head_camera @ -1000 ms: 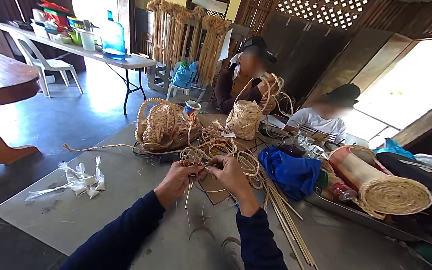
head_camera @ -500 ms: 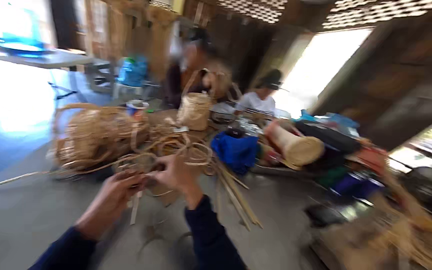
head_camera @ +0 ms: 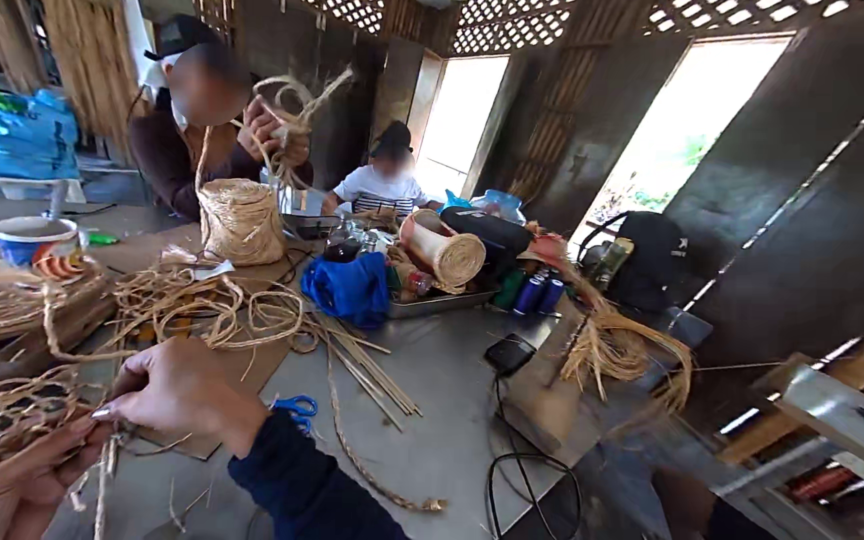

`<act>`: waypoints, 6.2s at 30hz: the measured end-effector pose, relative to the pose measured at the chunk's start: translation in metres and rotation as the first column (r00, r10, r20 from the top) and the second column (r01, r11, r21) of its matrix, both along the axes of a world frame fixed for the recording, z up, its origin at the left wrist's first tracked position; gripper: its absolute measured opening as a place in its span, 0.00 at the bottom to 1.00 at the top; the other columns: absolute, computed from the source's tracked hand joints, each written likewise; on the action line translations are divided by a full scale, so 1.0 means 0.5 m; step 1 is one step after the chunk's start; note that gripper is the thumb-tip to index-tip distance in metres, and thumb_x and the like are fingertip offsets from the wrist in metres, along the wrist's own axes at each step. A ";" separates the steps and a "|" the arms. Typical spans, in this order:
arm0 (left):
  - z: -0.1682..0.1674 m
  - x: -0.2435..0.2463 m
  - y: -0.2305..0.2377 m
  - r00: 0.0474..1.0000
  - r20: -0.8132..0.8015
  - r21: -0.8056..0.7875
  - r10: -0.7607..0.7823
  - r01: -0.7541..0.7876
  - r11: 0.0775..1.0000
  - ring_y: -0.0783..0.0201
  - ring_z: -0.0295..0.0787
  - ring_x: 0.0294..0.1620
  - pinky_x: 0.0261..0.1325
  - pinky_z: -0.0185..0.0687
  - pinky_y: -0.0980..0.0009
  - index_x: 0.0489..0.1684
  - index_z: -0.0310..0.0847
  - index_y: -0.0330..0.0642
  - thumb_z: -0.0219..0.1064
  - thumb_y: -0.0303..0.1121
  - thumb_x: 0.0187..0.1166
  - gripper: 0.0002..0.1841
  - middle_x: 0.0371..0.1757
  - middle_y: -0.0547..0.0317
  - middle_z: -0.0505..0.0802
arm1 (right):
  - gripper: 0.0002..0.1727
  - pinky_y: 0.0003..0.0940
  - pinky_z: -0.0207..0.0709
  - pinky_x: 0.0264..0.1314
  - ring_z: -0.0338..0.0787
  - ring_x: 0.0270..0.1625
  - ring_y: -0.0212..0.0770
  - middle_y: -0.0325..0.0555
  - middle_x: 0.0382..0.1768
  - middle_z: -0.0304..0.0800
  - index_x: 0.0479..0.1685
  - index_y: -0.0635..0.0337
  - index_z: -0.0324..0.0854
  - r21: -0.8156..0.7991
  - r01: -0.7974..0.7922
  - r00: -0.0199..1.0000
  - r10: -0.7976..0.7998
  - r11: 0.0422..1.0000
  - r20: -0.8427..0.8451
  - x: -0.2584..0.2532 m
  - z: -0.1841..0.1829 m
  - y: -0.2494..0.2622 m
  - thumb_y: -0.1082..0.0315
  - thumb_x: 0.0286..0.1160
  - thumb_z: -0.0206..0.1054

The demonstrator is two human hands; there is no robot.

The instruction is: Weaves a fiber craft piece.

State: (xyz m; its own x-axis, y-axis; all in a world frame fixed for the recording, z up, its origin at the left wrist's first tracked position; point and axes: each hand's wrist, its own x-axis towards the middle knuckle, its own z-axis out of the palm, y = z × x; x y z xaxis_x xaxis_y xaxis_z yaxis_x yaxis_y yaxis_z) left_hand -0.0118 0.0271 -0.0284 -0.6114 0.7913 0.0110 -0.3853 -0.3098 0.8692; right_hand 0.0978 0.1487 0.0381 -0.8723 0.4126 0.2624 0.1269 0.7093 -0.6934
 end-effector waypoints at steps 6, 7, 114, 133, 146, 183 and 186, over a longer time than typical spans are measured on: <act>-0.007 -0.002 0.009 0.996 0.023 -0.007 0.088 -0.088 0.996 0.73 0.92 0.29 0.36 0.90 0.79 0.38 0.80 0.42 0.54 0.15 0.81 0.12 0.31 0.65 0.95 | 0.04 0.48 0.80 0.46 0.89 0.37 0.45 0.54 0.31 0.92 0.36 0.70 0.91 -0.019 -0.006 0.999 0.006 1.000 -0.042 -0.004 -0.004 -0.001 0.76 0.69 0.76; -0.009 -0.003 0.011 0.995 0.030 -0.006 0.097 -0.097 0.995 0.73 0.92 0.29 0.36 0.90 0.79 0.38 0.80 0.42 0.55 0.15 0.80 0.12 0.31 0.64 0.95 | 0.04 0.48 0.80 0.46 0.89 0.37 0.45 0.54 0.32 0.92 0.36 0.70 0.91 -0.016 -0.005 0.999 0.005 1.000 -0.033 -0.003 -0.001 -0.001 0.76 0.69 0.75; -0.003 -0.023 -0.017 0.899 -0.437 0.016 -0.011 0.020 1.000 0.82 0.90 0.31 0.37 0.88 0.81 0.31 0.86 0.55 0.61 0.16 0.68 0.16 0.30 0.79 0.95 | 0.08 0.51 0.78 0.60 0.89 0.51 0.53 0.62 0.44 0.92 0.46 0.73 0.90 0.030 -0.111 0.961 0.100 0.993 0.259 0.032 0.056 -0.022 0.76 0.77 0.69; 0.041 -0.019 -0.024 0.940 -0.340 0.041 -0.012 0.027 0.999 0.71 0.92 0.36 0.48 0.90 0.71 0.36 0.87 0.36 0.66 0.17 0.74 0.05 0.33 0.64 0.94 | 0.08 0.33 0.80 0.50 0.87 0.40 0.34 0.47 0.38 0.91 0.46 0.67 0.90 0.007 0.038 0.993 -0.038 0.999 0.114 0.022 0.042 -0.026 0.73 0.79 0.66; 0.042 -0.024 -0.020 0.954 -0.300 0.073 -0.028 0.052 0.996 0.70 0.93 0.34 0.46 0.92 0.72 0.36 0.87 0.34 0.65 0.15 0.75 0.07 0.32 0.62 0.95 | 0.07 0.28 0.80 0.48 0.87 0.37 0.31 0.44 0.35 0.90 0.43 0.66 0.89 0.027 0.096 0.994 -0.097 0.995 0.054 0.011 0.029 -0.031 0.72 0.81 0.66; 0.037 -0.024 -0.022 0.947 -0.322 0.100 0.012 0.022 0.995 0.72 0.93 0.36 0.47 0.90 0.74 0.33 0.90 0.38 0.66 0.15 0.72 0.09 0.32 0.63 0.96 | 0.11 0.43 0.79 0.54 0.89 0.45 0.47 0.55 0.39 0.89 0.49 0.70 0.85 0.096 0.167 0.981 -0.175 0.981 0.080 -0.004 0.026 -0.073 0.73 0.86 0.58; 0.036 -0.024 -0.021 0.952 -0.304 0.100 0.017 0.014 0.995 0.72 0.93 0.35 0.47 0.90 0.74 0.31 0.90 0.37 0.66 0.14 0.71 0.09 0.32 0.62 0.96 | 0.11 0.41 0.79 0.52 0.88 0.44 0.45 0.54 0.38 0.89 0.48 0.70 0.85 0.089 0.165 0.982 -0.171 0.982 0.074 -0.006 0.023 -0.075 0.73 0.85 0.58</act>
